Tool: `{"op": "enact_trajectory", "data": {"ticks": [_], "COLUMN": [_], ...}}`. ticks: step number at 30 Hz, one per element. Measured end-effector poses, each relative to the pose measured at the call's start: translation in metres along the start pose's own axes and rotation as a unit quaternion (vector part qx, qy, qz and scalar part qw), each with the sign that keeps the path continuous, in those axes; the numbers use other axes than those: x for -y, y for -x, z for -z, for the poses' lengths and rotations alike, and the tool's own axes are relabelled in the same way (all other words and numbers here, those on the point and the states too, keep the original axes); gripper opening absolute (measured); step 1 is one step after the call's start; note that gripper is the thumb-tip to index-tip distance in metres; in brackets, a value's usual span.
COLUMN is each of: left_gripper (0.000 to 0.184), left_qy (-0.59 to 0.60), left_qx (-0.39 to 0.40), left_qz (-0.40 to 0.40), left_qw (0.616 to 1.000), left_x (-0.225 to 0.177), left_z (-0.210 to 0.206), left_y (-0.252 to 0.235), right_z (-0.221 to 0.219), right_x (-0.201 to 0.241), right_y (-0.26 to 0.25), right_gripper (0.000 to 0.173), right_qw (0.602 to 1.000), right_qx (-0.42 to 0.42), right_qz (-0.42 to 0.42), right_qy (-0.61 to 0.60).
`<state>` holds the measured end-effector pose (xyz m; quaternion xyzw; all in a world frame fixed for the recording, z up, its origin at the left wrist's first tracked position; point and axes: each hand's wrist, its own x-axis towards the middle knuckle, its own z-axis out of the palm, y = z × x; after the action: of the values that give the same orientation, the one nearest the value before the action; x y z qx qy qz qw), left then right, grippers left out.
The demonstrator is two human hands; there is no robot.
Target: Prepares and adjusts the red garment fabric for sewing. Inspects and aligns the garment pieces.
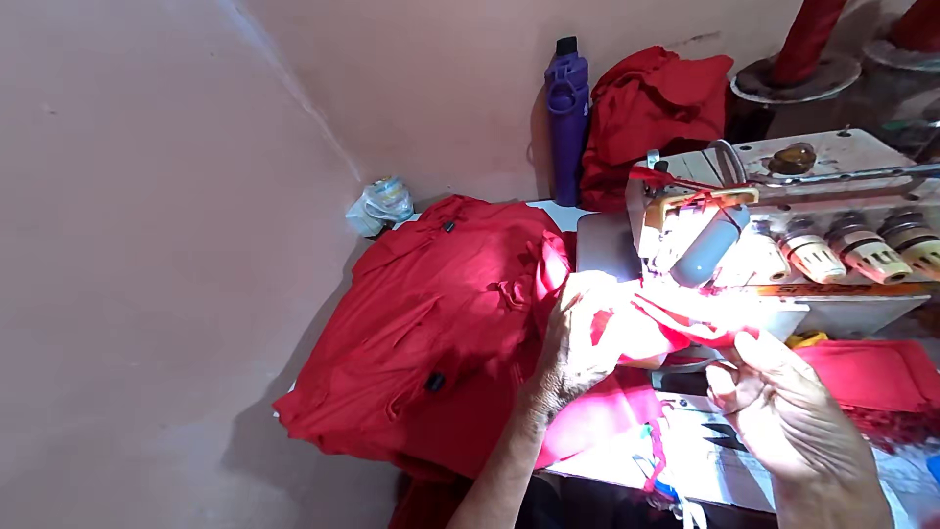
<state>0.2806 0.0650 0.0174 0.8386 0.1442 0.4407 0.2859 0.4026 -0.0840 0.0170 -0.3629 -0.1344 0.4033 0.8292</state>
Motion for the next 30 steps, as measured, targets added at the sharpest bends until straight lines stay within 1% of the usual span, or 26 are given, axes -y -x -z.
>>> {"op": "enact_trajectory", "data": {"ticks": [2, 4, 7, 8, 10, 12, 13, 14, 15, 17, 18, 21, 24, 26, 30], "left_gripper": [0.02, 0.019, 0.025, 0.023, 0.016, 0.018, 0.019, 0.02, 0.021, 0.019, 0.018, 0.018, 0.015, 0.015, 0.016], "left_qy": [0.043, 0.076, 0.073, 0.045, -0.058, -0.197, -0.241, -0.254, -0.239, -0.175, -0.137, -0.003, 0.066, 0.069, -0.012], "left_qx": [0.011, 0.024, 0.047, 0.047, 0.029, 0.013, 0.023, 0.033, 0.041, 0.05, 0.058, 0.084, 0.087, 0.084, 0.06], "left_qz": [0.004, 0.002, -0.005, -0.012, -0.045, -0.071, -0.067, -0.056, -0.045, -0.037, -0.034, -0.048, -0.091, -0.102, -0.117], "left_qw": [0.999, 0.997, 0.996, 0.998, 0.997, 0.978, 0.968, 0.965, 0.969, 0.983, 0.988, 0.995, 0.99, 0.989, 0.991], "left_x": [-0.009, -0.015, -0.013, -0.011, -0.004, 0.003, 0.003, 0.002, 0.001, -0.001, -0.004, -0.012, -0.014, -0.016, -0.018], "left_z": [0.007, 0.01, 0.008, 0.007, 0.005, 0.006, 0.009, 0.012, 0.015, 0.022, 0.024, 0.029, 0.029, 0.028, 0.028], "left_y": [-0.002, -0.006, -0.009, -0.009, -0.005, -0.001, 0.001, 0.003, 0.005, 0.01, 0.012, 0.016, 0.017, 0.016, 0.015], "right_z": [0.005, 0.003, -0.001, -0.003, -0.005, -0.011, -0.016, -0.017, -0.014, -0.005, -0.003, -0.006, -0.013, -0.017, -0.022], "right_x": [-0.005, -0.006, -0.008, -0.008, -0.007, -0.004, -0.001, 0.001, 0.001, -0.003, -0.003, 0.001, 0.005, 0.009, 0.013], "right_y": [-0.004, -0.005, -0.005, -0.005, -0.004, -0.001, 0.001, 0.003, 0.002, -0.003, -0.005, -0.008, -0.013, -0.015, -0.019], "right_gripper": [0.036, 0.033, 0.028, 0.026, 0.026, 0.024, 0.023, 0.022, 0.021, 0.019, 0.017, 0.017, 0.02, 0.02, 0.019], "right_qw": [0.999, 0.998, 0.993, 0.991, 0.987, 0.984, 0.983, 0.982, 0.98, 0.969, 0.964, 0.953, 0.942, 0.931, 0.906], "right_qx": [0.031, 0.038, 0.043, 0.04, 0.036, 0.026, 0.016, 0.023, 0.044, 0.111, 0.13, 0.162, 0.178, 0.186, 0.197], "right_qz": [0.01, 0.017, 0.039, 0.042, 0.041, 0.038, 0.036, 0.041, 0.058, 0.097, 0.108, 0.118, 0.115, 0.113, 0.117], "right_qy": [0.013, 0.046, 0.107, 0.122, 0.148, 0.172, 0.178, 0.183, 0.187, 0.198, 0.206, 0.228, 0.262, 0.292, 0.356]}}
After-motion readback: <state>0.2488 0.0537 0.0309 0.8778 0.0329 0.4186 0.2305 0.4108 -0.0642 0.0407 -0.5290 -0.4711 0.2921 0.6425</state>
